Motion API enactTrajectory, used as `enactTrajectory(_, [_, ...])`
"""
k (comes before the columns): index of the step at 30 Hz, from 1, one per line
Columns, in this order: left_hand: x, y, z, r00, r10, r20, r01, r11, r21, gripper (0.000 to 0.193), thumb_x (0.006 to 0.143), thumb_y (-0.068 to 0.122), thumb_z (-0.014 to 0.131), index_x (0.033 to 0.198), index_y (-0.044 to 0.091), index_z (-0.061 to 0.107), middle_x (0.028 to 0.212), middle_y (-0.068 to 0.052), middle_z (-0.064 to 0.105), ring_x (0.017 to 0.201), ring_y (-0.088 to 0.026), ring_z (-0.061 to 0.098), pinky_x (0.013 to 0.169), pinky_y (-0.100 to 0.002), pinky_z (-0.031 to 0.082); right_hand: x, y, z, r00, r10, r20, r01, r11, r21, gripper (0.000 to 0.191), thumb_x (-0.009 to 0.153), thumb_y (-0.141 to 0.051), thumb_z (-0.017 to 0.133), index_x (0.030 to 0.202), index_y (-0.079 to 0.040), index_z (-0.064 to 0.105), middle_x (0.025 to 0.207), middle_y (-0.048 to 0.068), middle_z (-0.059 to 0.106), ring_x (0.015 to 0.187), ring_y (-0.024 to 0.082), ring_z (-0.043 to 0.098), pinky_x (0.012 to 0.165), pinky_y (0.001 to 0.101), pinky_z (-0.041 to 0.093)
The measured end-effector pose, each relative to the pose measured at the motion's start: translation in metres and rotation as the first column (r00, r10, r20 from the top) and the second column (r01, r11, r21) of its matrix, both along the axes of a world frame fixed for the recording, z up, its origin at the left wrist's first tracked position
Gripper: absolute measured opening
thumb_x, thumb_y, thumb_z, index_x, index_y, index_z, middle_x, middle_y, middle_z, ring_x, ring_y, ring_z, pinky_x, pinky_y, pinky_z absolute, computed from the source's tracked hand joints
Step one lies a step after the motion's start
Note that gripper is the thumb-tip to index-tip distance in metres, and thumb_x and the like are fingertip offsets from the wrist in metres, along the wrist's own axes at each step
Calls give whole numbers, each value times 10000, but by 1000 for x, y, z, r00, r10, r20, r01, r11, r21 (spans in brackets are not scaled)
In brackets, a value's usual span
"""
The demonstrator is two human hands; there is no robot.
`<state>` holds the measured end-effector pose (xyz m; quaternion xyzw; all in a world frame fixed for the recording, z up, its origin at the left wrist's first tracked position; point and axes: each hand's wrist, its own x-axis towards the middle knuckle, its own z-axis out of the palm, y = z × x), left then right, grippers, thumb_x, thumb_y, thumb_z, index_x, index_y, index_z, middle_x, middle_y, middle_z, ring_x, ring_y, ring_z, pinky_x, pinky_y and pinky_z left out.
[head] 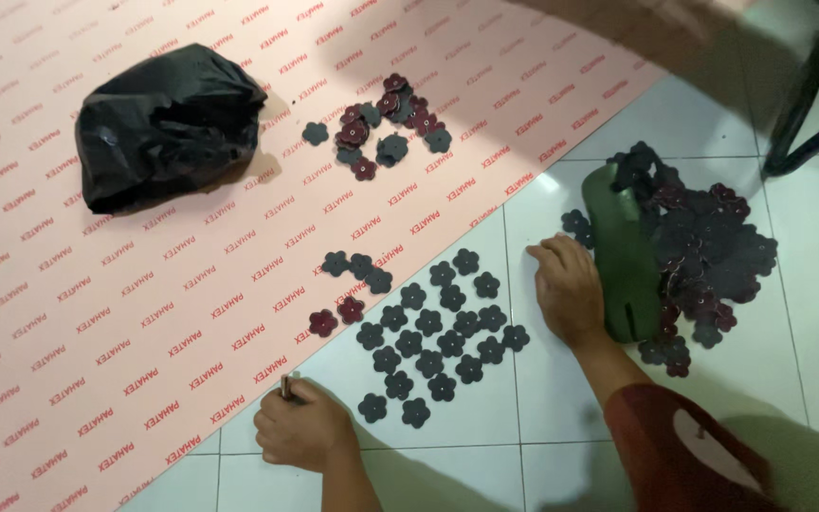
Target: The person is attaching small flower-shaped decorations to a green shoe using a metal tool. They pick up each decoration, place it on the shoe, and press it into place with the tool.
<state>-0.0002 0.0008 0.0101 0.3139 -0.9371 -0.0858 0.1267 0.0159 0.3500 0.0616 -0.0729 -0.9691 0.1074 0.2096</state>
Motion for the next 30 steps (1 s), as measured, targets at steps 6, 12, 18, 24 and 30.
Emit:
enactTrajectory(6, [1, 3, 7, 999, -3, -44, 2, 1000, -25, 279, 995, 355, 640, 963, 78, 653, 998, -121, 638, 979, -363, 589, 811, -539, 429, 2, -1, 0, 997, 68, -38, -70, 995, -71, 435, 853, 128, 627, 1269, 3, 660, 1357, 218, 623, 1328, 394, 565, 1116, 450, 471])
enactTrajectory(12, [-1, 5, 6, 1000, 11, 8, -11, 1000, -6, 285, 1008, 349, 636, 941, 72, 652, 986, -112, 641, 982, -359, 590, 858, -532, 431, 3, 1, -7, 997, 45, -56, -47, 998, -42, 408, 887, 119, 639, 1274, -6, 660, 1367, 200, 628, 1339, 374, 570, 1138, 448, 472])
enactTrajectory(18, [-3, 4, 8, 998, 35, 43, -37, 998, 56, 238, 997, 309, 623, 937, 84, 669, 970, -103, 633, 986, -339, 593, 865, -533, 428, 7, 1, -12, 999, 48, 12, -47, 998, -45, 413, 916, 107, 615, 1315, 1, 646, 1393, 214, 622, 1372, 379, 546, 1144, 440, 453])
enactTrajectory(24, [-4, 9, 17, 998, 23, -62, -21, 999, 44, 223, 1007, 296, 632, 947, 83, 661, 983, -84, 636, 976, -329, 598, 878, -527, 427, 6, 4, -10, 997, 62, 55, -56, 993, -102, 367, 973, 6, 594, 1336, -12, 640, 1427, 226, 600, 1388, 407, 518, 1154, 462, 426])
enactTrajectory(30, [-7, 12, 32, 996, 35, -76, -30, 997, 70, 227, 1030, 290, 637, 939, 84, 668, 1006, -111, 649, 965, -349, 588, 886, -527, 418, 0, 6, -3, 995, 96, 23, -92, 989, -116, 381, 937, -15, 604, 1316, -23, 643, 1410, 220, 604, 1368, 411, 528, 1152, 479, 424])
